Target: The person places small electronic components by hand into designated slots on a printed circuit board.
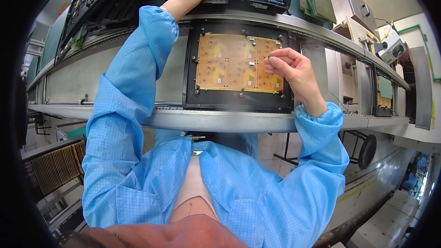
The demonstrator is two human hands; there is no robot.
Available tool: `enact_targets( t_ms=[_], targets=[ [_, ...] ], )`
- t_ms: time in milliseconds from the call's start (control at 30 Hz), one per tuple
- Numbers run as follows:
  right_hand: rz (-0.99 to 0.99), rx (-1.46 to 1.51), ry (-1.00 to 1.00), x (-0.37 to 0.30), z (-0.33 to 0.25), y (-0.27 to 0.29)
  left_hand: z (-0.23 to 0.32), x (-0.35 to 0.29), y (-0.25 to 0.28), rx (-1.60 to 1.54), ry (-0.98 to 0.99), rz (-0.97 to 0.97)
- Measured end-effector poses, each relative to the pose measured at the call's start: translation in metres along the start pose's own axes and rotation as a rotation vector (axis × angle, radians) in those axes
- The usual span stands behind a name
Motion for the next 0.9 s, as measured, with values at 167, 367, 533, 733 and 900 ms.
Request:
enact_targets(
  t_ms=[167,367,533,733,900],
  targets=[
    [-0.001,-0.112,0.001,0.006,0.011,-0.002,-0.006,0.012,-0.037,0.099,0.195,-0.495],
    [0.057,-0.534,0.172,0.000,0.011,-0.011,0.006,0.016,-0.030,0.080,0.093,-0.302],
    [0.040,-0.801,0.394,-0.024,0.001,-0.014,0.035,0.033,0.019,-0.198,0.077,-0.119],
    [0.130,-0.952,0.560,-0.051,0.012,0.001,0.066,0.044,0.035,-0.365,0.035,-0.092],
    [0.100,-0.962,0.600,-0.046,0.012,-0.007,0.062,0.026,0.067,-0.632,0.175,-0.218]
  ],
)
Point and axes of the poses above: each hand's wrist, its own x-axis towards the middle knuckle, its own y-axis out of the back of the hand, z = x × y, the point moved 5 cm from there along x, towards the middle knuckle, and after that the axes turned 12 degrees about x, right-handed, at the moved point
